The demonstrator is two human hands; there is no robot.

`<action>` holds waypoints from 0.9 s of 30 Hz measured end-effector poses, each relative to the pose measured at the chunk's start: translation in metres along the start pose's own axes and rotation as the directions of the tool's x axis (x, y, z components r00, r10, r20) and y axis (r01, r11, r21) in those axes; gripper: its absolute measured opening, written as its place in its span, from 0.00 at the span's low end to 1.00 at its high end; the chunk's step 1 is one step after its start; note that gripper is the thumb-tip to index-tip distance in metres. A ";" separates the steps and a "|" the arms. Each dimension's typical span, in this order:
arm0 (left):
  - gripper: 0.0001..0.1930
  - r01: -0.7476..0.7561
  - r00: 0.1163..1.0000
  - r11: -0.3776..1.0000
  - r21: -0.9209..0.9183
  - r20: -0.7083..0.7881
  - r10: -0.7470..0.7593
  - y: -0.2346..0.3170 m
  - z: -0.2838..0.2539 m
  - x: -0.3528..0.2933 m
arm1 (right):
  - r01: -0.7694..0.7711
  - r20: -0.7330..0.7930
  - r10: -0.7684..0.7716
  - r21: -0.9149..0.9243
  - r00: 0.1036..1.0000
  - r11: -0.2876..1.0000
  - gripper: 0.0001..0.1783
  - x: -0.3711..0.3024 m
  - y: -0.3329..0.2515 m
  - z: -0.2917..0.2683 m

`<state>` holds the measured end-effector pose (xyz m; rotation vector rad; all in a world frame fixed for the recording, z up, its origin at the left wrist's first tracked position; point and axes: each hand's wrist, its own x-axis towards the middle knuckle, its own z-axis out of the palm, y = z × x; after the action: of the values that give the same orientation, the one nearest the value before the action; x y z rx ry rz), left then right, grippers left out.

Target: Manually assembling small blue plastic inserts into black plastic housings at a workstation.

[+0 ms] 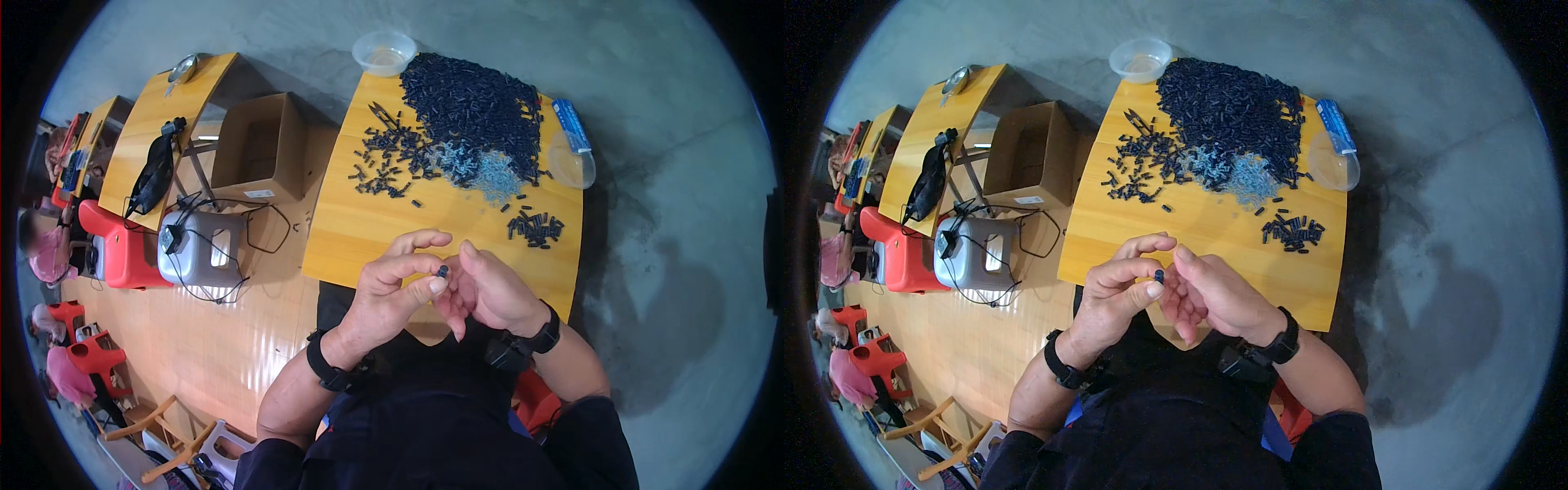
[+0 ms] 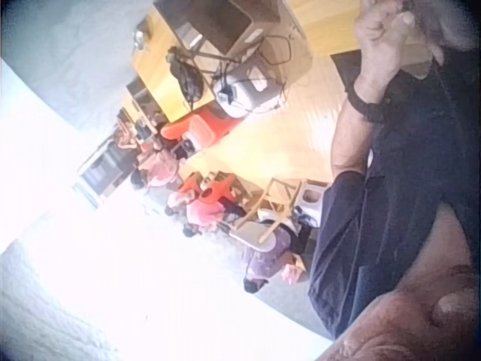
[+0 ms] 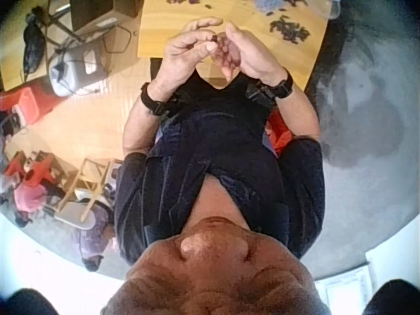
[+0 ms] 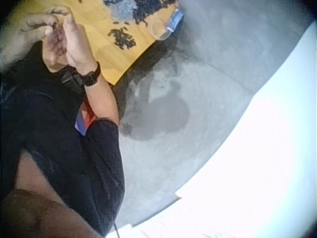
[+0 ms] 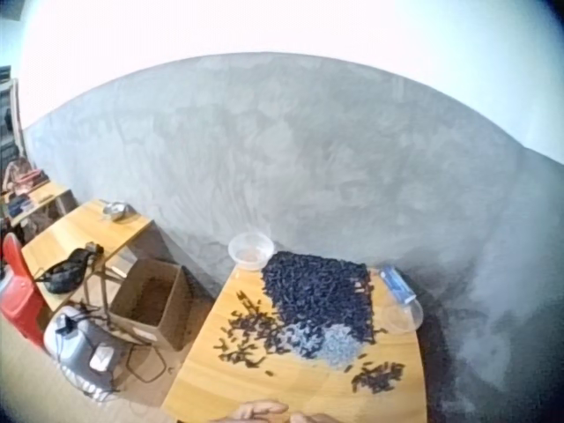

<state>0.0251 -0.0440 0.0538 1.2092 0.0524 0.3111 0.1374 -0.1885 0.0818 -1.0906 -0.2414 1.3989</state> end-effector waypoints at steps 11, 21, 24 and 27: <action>0.09 0.056 0.995 0.998 -0.039 0.085 -0.052 0.001 -0.002 -0.002 | -0.120 0.201 0.109 0.043 0.974 0.992 0.32 0.003 0.001 0.006; 0.10 0.052 0.980 0.999 -0.005 0.192 -0.050 0.009 -0.007 0.000 | -0.156 0.179 0.153 0.002 0.972 0.988 0.26 0.001 0.004 0.015; 0.11 0.026 0.980 0.998 0.061 0.194 -0.038 0.010 -0.008 -0.001 | -0.166 0.143 0.167 -0.022 0.975 0.986 0.25 0.001 0.007 0.016; 0.11 0.030 0.986 0.993 0.111 0.160 -0.048 0.014 -0.006 -0.002 | -0.159 0.096 0.159 -0.005 0.983 0.987 0.26 -0.002 0.011 0.020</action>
<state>0.0194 -0.0347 0.0639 1.3365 -0.0493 0.1758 0.1155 -0.1827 0.0852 -1.0599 -0.2252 1.5965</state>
